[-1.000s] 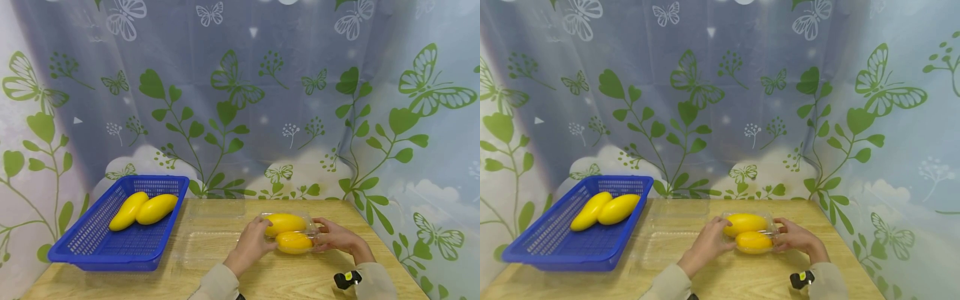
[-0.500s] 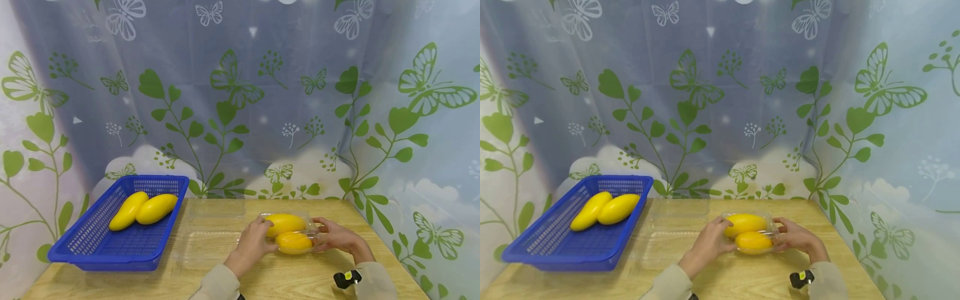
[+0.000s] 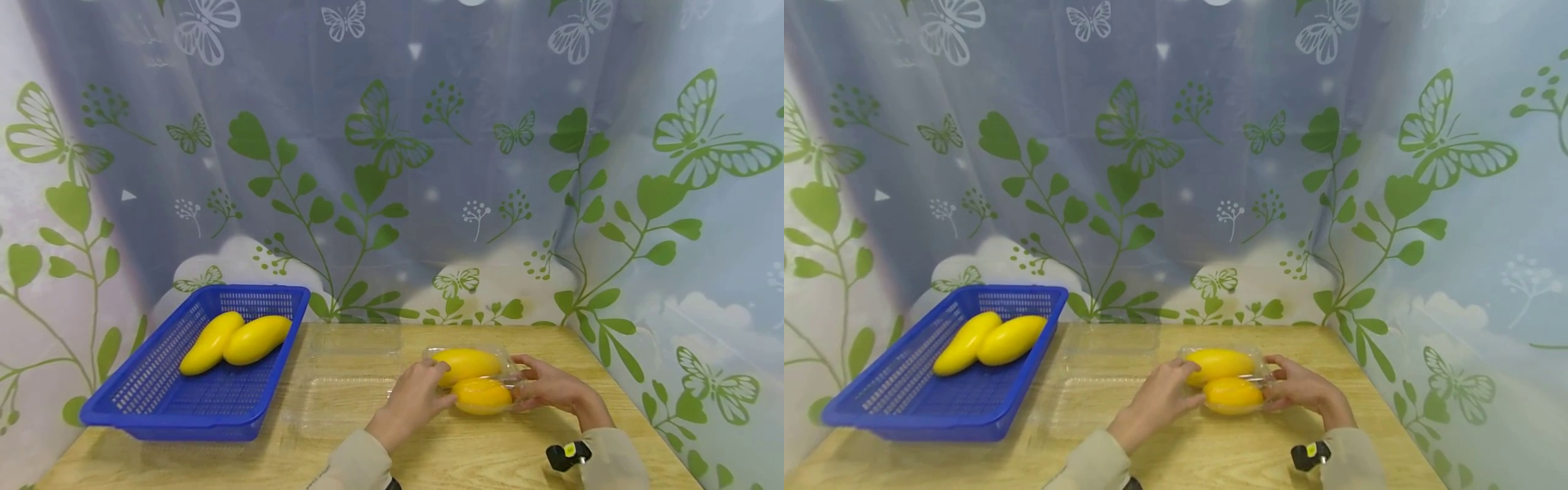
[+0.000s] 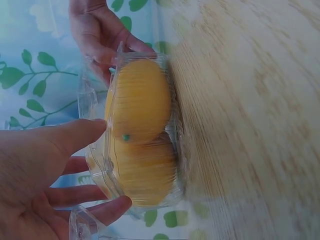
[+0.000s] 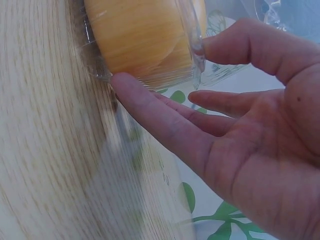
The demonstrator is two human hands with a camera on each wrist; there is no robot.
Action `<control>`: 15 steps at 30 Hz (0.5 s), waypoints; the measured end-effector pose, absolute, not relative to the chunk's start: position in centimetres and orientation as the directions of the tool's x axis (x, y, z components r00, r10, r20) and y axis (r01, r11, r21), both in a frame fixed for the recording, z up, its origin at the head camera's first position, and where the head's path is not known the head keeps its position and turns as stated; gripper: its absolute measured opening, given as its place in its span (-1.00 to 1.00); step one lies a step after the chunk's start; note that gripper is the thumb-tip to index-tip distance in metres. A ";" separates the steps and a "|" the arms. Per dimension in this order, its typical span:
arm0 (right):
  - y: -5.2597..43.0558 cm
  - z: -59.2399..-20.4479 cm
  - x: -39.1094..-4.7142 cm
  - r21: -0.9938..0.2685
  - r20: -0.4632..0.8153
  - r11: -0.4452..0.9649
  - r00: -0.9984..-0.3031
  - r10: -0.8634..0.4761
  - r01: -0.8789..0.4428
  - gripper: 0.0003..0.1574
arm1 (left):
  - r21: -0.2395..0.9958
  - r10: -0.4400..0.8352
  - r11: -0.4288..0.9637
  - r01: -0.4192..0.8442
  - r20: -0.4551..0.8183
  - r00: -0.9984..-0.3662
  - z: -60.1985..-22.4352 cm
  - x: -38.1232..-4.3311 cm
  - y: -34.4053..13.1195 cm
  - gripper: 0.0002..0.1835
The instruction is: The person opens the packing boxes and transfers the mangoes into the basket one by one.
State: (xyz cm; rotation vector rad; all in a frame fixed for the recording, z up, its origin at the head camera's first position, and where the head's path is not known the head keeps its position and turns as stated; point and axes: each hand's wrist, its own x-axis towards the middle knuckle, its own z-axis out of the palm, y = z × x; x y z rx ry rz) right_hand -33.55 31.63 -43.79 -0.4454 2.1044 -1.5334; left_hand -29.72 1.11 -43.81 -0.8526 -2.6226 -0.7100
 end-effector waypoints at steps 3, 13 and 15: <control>31.5 -43.7 -33.4 -0.948 -0.200 0.316 -0.824 -0.529 0.028 0.12 | 0.351 0.476 0.700 0.622 0.420 -0.773 -43.8 -29.7 1.1 -0.54; 31.6 -43.8 -33.6 -0.943 -0.207 0.333 -0.827 -0.523 0.025 0.11 | 0.337 0.500 0.693 0.638 0.413 -0.761 -43.7 -29.7 0.9 -0.55; 31.6 -43.9 -33.7 -0.944 -0.202 0.329 -0.826 -0.527 0.022 0.10 | 0.343 0.506 0.687 0.640 0.406 -0.761 -43.7 -29.7 0.8 -0.55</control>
